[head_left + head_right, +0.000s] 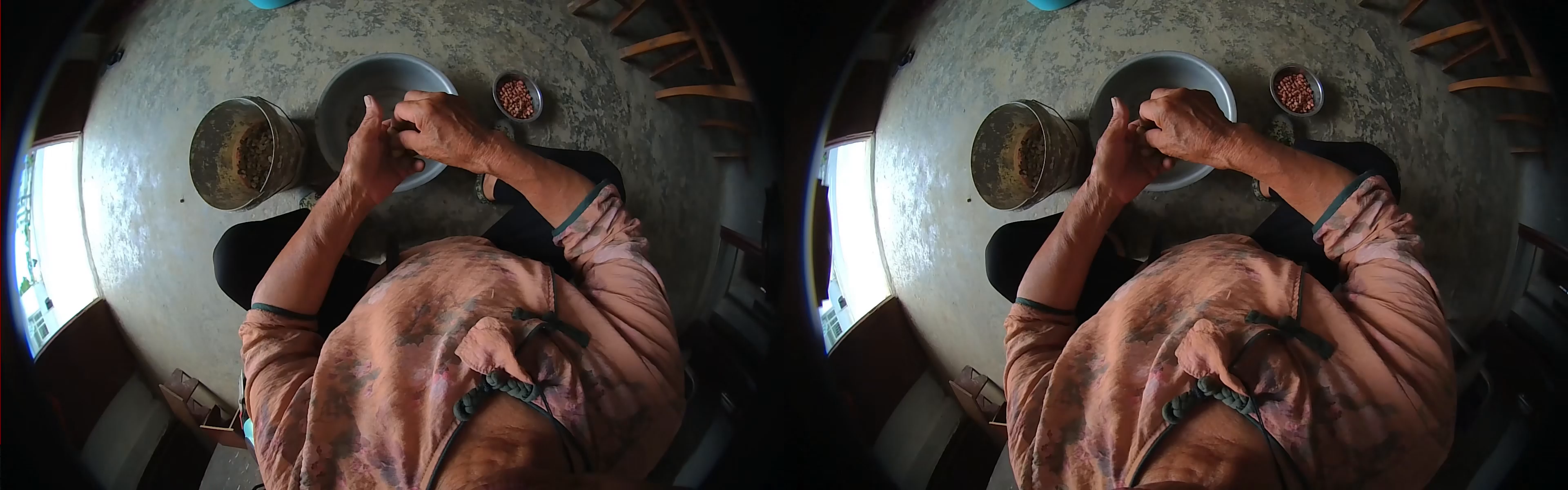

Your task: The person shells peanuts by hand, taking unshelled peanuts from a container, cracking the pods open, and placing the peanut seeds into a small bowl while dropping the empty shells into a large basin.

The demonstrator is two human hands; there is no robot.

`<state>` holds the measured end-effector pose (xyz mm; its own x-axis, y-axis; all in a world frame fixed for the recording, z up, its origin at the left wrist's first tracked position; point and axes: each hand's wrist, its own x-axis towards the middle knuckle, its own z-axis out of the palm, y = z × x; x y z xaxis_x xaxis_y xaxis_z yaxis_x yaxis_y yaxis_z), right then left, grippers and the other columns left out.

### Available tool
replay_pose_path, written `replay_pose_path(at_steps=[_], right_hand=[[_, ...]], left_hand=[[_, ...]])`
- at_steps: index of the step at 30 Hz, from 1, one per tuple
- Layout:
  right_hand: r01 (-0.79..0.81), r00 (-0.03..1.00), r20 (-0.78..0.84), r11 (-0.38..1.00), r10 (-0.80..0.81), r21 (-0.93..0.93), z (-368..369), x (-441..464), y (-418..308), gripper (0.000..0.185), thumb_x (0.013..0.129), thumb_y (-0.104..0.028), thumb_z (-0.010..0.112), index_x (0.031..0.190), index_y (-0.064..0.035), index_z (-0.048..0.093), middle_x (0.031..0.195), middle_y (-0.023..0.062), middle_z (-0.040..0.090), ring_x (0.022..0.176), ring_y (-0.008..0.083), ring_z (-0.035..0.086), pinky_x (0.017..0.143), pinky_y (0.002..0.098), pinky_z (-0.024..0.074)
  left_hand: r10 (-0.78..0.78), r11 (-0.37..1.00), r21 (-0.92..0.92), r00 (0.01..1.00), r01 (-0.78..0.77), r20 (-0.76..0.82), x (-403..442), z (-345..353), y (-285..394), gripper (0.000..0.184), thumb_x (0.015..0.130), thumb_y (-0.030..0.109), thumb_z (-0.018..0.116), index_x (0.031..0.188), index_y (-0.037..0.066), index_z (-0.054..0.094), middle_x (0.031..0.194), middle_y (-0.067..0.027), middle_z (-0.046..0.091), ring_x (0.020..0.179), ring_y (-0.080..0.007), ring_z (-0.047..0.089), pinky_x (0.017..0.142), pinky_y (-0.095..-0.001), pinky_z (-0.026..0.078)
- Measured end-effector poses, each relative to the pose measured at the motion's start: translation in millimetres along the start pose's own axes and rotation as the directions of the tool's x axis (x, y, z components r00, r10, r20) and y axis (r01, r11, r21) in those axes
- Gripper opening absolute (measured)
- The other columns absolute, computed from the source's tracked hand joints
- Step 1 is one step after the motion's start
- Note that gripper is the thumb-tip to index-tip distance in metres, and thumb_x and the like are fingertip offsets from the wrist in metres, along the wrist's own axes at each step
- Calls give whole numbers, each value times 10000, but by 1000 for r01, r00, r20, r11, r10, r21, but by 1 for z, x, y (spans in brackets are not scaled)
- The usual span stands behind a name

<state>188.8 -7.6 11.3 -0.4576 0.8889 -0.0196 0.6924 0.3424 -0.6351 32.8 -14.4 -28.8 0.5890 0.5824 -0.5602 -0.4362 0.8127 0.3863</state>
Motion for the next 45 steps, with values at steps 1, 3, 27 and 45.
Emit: replay_pose_path(at_steps=[1,3,27,45], right_hand=[[-18,1000,16,1000,18,-6,1,0,1,249,741,-265,630,854,-43,639,826,103,586,776,261,603,690,371,476],[-34,999,11,973,32,228,4,1,8,203,760,-208,631,866,-35,635,822,89,603,725,217,611,659,335,486],[-99,994,57,545,94,832,-8,-1,7,151,831,-73,625,930,41,625,781,78,648,673,124,630,636,245,514],[-94,988,-53,840,144,534,-10,2,17,179,732,-176,693,731,-8,630,630,29,603,593,90,534,546,262,425]], left_hand=[[6,1000,-15,1000,-6,-11,-1,1,1,703,863,669,268,1094,59,529,956,-68,598,823,-186,584,635,-323,465],[18,999,-41,999,-19,-31,-2,4,3,688,867,661,278,1095,62,530,951,-54,595,805,-172,581,618,-307,446],[133,988,-88,988,-126,77,-9,1,6,211,923,295,504,893,90,542,758,-20,560,638,-118,518,481,-220,372],[244,943,260,964,-209,-108,-6,1,3,210,929,264,500,862,70,544,741,-22,545,593,-101,508,462,-222,377]])
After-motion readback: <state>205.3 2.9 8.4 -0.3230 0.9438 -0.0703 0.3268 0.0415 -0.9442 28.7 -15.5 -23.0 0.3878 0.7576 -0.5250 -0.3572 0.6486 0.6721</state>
